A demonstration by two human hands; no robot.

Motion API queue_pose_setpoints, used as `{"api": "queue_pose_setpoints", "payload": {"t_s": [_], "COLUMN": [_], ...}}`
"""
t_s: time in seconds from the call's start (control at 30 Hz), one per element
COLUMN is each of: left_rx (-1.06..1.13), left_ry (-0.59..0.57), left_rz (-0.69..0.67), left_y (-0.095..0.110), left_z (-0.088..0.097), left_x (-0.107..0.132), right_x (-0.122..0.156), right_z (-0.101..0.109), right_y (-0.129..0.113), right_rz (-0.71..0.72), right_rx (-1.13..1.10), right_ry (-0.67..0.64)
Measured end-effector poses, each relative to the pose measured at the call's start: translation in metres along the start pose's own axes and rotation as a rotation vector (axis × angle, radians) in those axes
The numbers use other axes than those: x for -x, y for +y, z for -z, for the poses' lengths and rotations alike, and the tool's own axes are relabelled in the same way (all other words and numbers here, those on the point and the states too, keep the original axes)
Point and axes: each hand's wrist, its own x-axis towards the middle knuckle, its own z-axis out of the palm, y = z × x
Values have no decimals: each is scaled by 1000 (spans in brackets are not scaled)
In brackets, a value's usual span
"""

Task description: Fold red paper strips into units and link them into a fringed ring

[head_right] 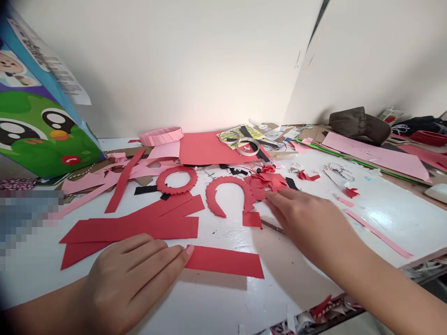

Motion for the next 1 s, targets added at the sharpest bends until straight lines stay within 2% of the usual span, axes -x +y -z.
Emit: {"api": "queue_pose_setpoints", "payload": {"t_s": [0.07, 0.17, 0.23, 0.33, 0.43, 0.5, 0.57, 0.63, 0.73, 0.8, 0.9, 1.0], "left_rx": [-27, -105, -135, 16, 377, 711, 1098, 1396, 1528, 1546, 1608, 1663], "left_ry": [-9, -60, -85, -81, -105, -203, -327, -370, -342, -335, -292, -271], "left_rz": [-7, -5, 18, 194, 525, 819, 1101, 1249, 1338, 1362, 1365, 1362], "left_y": [-1, -1, 0, 3, 6, 7, 6, 6, 5, 4, 3, 2], "left_z": [1, 3, 3, -1, -5, -6, -8, -10, -12, -13, -14, -14], "left_x": [-3, -9, -11, -13, -14, -16, -19, -20, -21, -21, -20, -18], "right_x": [-7, -17, -23, -30, -34, -35, -35, -34, -28, -22, -10, 1], "right_z": [-4, -11, -16, -23, -25, -24, -25, -28, -37, -43, -50, -55], "right_y": [-17, -38, -43, -45, -51, -58, -64, -68, -67, -61, -49, -39], "right_rz": [16, -235, -375, -420, -396, -349, -299, -261, -169, -34, 262, 488], "right_rx": [-109, -630, -915, -1049, -1080, -1101, -1102, -1116, -1170, -1101, -808, -546], "right_ry": [-117, -416, -532, -522, -505, -485, -412, -312, -208, -134, -14, 19]}}
